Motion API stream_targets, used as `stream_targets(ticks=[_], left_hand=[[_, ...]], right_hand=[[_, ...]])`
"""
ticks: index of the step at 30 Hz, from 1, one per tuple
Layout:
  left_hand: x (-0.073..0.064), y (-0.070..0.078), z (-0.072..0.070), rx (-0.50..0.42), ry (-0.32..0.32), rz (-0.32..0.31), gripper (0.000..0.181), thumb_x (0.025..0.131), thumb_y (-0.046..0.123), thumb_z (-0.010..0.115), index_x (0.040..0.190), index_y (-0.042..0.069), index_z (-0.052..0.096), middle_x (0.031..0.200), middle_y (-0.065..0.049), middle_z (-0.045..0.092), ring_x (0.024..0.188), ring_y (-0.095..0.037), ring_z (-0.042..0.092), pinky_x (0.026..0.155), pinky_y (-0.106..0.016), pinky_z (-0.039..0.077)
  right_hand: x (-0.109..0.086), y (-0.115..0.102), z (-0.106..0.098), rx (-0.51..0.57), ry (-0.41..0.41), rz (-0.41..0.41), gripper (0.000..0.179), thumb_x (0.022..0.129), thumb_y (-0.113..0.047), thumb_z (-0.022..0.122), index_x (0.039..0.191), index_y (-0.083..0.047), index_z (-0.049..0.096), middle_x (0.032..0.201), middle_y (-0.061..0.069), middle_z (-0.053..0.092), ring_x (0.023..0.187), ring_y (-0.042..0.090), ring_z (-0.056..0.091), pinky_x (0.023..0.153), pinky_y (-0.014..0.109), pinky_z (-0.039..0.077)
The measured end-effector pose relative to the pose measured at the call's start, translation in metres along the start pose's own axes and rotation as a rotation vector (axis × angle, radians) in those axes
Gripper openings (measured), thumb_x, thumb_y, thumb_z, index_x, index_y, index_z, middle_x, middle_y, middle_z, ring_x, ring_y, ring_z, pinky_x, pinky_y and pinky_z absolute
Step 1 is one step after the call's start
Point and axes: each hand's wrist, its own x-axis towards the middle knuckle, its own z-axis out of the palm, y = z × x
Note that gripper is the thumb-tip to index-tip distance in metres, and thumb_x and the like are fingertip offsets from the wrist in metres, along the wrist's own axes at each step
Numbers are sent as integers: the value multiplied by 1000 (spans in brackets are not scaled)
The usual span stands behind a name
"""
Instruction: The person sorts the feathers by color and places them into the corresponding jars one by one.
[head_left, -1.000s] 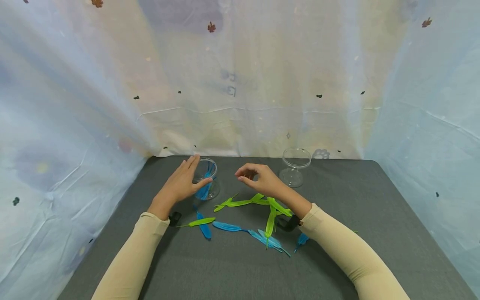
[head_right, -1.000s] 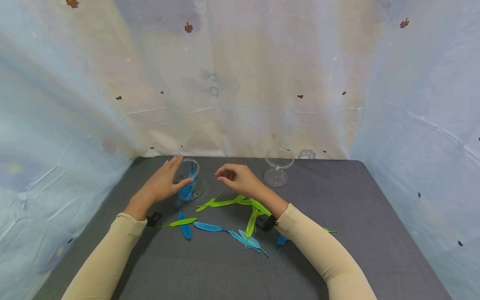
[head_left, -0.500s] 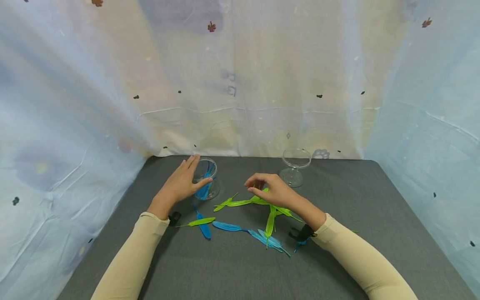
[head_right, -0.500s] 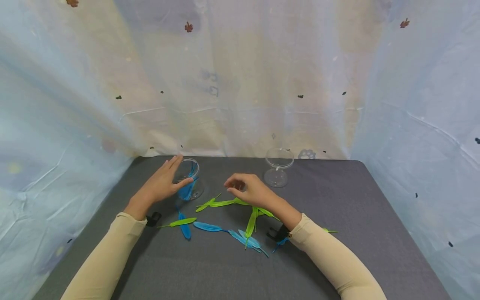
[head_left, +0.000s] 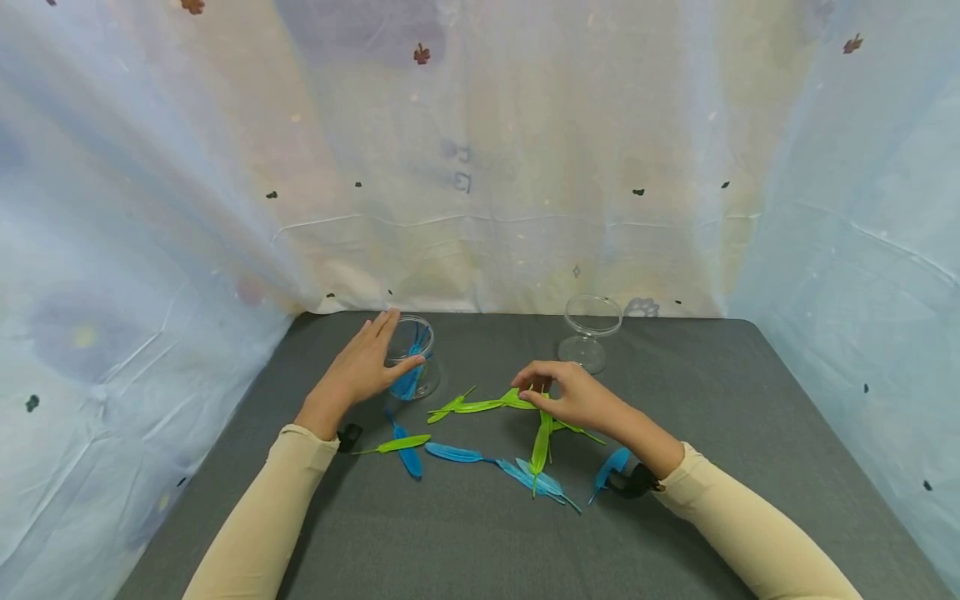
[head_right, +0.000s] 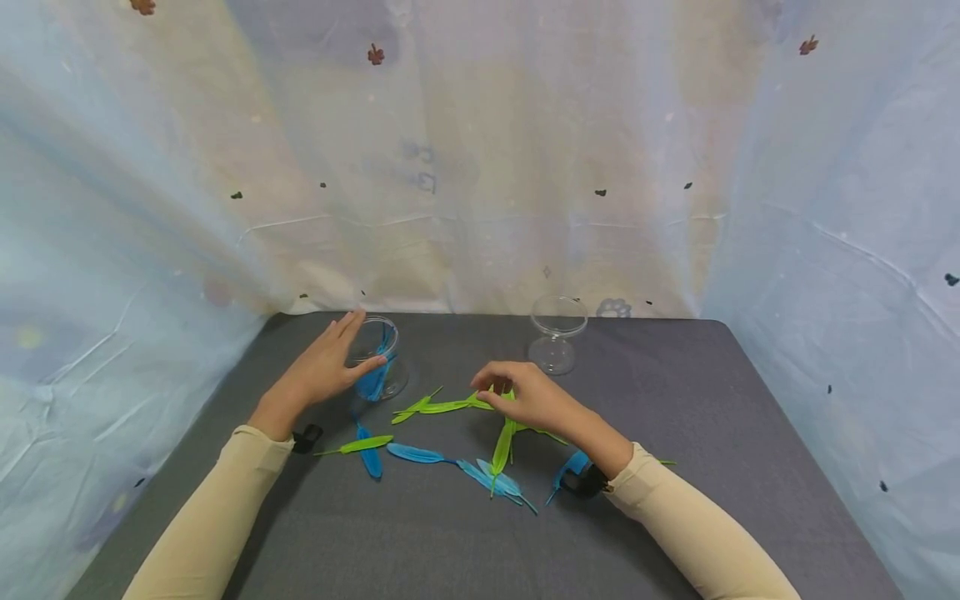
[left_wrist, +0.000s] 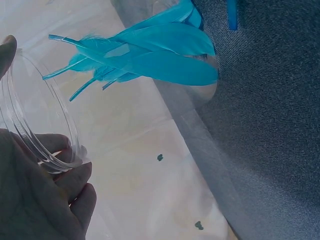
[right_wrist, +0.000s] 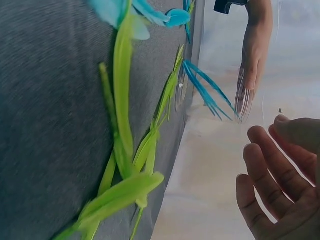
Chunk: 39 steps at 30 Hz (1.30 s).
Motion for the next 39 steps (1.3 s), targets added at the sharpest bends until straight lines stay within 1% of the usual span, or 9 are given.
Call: stream_targets(ticks=[5,8,12,15,22,27,30,36,39], left_hand=[[0,0,1,-7,6,1,111,101,78,51,174,9,4,180,-17,5,165,-44,5,133,-62,11],[1,0,2,-6,12,4,111,101,78,52,174,8,5,180,-18,6,165,-45,5,132,-63,13],[0,-1,1,-5,14,1,111,101,78,52,174,8,5,180,-18,6,165,-46,6,132,-63,13],[0,-2,0,-9,12,2,111,101,78,51,174,9,4,180,-17,5,165,-45,5,132,-63,13],[1,-3,2,-15,11,-1,112,100,80,50,174,9,4,180,-16,4,164,-47,5,132,-64,13],[2,-3,3,-15,4,4,112,100,81,49,174,10,3,180,-17,6,165,-45,5,132,-63,13],[2,-3,3,-10,5,4,111,100,80,49,174,10,3,180,-16,6,165,-44,5,133,-62,13],[1,-1,2,-13,4,9,111,101,78,51,174,8,4,180,-18,6,165,-44,5,133,-62,10],[1,0,1,-15,6,11,111,101,77,51,174,8,4,180,-19,6,165,-45,5,133,-62,10]], right_hand=[[-12,3,-6,0,-6,4,15,105,-18,73,120,-19,77,114,-3,77,91,9,66,83,49,61],[-18,6,-9,-5,-28,5,16,104,-15,75,120,-18,77,111,-3,77,89,8,66,82,46,62],[-25,11,-12,-20,-84,8,16,103,-13,75,119,-17,77,107,-8,74,88,5,66,80,36,61],[-29,13,-13,-25,-120,17,15,104,-13,75,118,-17,77,106,-9,74,88,5,67,79,34,61],[-42,13,-16,-38,-190,40,14,104,-12,74,118,-10,77,105,-6,75,88,5,67,76,35,61],[-56,16,-17,-49,-223,58,13,104,-15,74,116,-11,77,104,-9,74,89,4,67,76,39,62],[-64,18,-18,-33,-246,62,11,104,-16,75,113,-12,77,104,-11,73,89,4,66,77,37,62],[-80,19,-20,42,-352,98,8,103,-15,76,111,-13,76,104,-8,73,85,3,65,75,26,59],[-86,18,-20,42,-371,103,8,102,-14,77,111,-14,76,104,-5,72,84,4,62,73,27,58]])
